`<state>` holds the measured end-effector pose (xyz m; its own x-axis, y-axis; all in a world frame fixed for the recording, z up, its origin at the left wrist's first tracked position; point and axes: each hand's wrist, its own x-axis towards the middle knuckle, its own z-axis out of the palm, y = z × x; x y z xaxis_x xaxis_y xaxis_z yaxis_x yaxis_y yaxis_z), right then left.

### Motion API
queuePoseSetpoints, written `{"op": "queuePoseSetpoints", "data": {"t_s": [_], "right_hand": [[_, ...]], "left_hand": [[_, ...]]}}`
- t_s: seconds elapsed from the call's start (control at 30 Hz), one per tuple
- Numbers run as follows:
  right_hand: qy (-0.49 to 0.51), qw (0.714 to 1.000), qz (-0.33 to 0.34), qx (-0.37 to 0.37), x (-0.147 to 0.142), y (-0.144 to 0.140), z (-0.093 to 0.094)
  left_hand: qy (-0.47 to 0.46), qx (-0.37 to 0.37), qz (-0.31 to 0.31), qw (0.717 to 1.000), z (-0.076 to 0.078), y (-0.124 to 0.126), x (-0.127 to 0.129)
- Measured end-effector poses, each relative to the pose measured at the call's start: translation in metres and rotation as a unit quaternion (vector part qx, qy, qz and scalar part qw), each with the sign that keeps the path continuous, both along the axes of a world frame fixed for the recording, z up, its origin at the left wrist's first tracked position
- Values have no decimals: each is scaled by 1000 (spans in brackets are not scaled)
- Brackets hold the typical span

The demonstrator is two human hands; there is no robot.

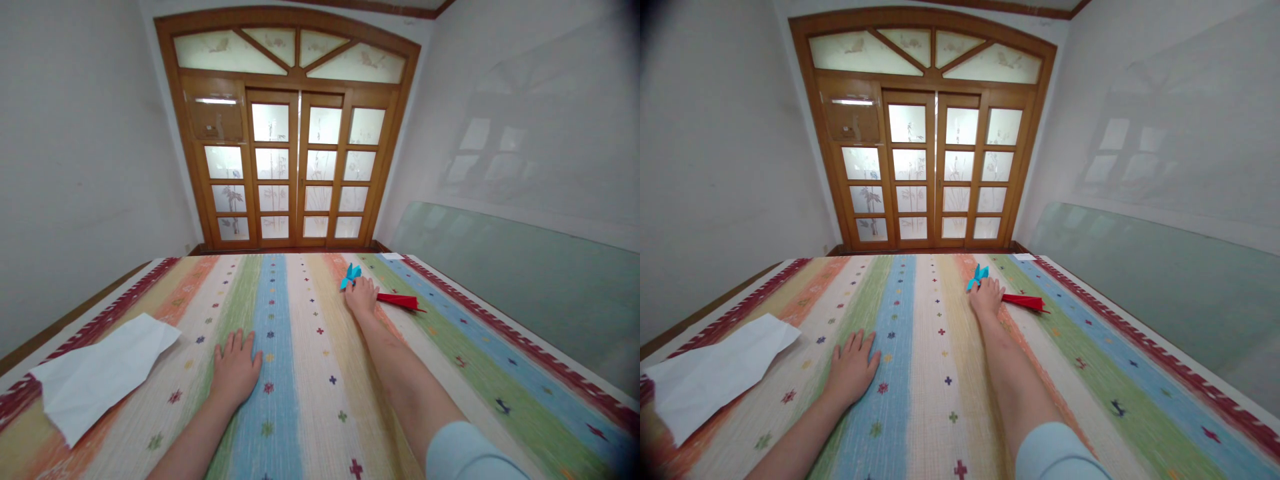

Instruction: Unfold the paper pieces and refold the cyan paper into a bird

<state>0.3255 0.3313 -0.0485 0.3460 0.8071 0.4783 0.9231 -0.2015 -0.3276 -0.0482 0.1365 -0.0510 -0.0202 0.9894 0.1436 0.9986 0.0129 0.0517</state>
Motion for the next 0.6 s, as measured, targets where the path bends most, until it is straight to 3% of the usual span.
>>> {"op": "queuePoseSetpoints", "data": {"t_s": [0.33,0.6], "right_hand": [[18,999,1,-44,6,10,-4],[1,998,46,-40,6,11,1]], "left_hand": [[-1,0,2,1000,2,-2,0],[0,2,1,1000,2,-2,0]]}}
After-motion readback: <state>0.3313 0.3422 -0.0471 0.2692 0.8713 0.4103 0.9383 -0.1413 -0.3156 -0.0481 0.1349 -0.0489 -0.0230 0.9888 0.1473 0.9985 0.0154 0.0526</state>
